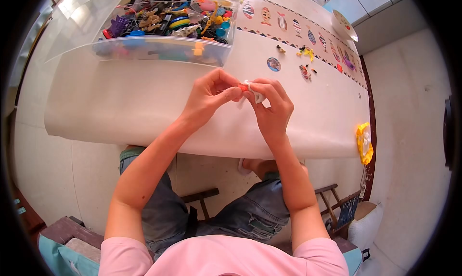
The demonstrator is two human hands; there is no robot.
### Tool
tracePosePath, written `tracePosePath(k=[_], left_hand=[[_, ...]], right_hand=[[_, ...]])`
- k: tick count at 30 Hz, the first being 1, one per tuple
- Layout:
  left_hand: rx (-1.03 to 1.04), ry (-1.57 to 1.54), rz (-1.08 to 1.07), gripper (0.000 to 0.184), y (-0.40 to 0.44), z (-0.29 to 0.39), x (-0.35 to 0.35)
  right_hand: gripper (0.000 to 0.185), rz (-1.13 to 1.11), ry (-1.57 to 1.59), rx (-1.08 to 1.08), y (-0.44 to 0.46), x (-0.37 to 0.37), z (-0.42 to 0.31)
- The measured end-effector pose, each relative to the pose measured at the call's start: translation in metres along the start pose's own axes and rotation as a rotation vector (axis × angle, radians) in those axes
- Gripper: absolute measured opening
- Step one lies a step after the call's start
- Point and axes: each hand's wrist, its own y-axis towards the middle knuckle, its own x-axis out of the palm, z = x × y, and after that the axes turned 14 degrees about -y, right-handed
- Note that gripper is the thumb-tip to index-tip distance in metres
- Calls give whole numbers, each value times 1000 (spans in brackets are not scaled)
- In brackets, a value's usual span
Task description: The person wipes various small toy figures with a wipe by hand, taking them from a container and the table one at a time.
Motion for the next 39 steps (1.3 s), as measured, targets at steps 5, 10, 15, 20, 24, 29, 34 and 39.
tracePosePath(k=[5, 10, 15, 20, 24, 29, 34, 39], left_hand=[[-60, -54, 26, 13, 0, 2, 4], [-98, -152, 61, 14, -1, 0, 2], [-163, -376, 60, 17, 0, -1, -1], [-191, -406, 49, 12, -1, -5, -1], [-233, -423, 10, 11, -1, -7, -5], [-237, -414, 15, 10, 0, -7, -3], [-174, -347, -30, 9, 0, -6, 2], [-152, -360, 15, 5, 0, -12, -1]], right_hand=[[19, 90, -210, -210, 0, -2, 1], [20, 100, -80, -237, -1, 0, -3], [25, 137, -2, 44, 3, -4, -2], [22, 53, -53, -47, 0, 4, -7], [20, -1, 5, 119, -2, 6, -6], [16, -98, 194, 321, -2, 2, -10], [15, -272, 477, 460, -4, 1, 6], [13, -161, 110, 207, 1, -3, -4]])
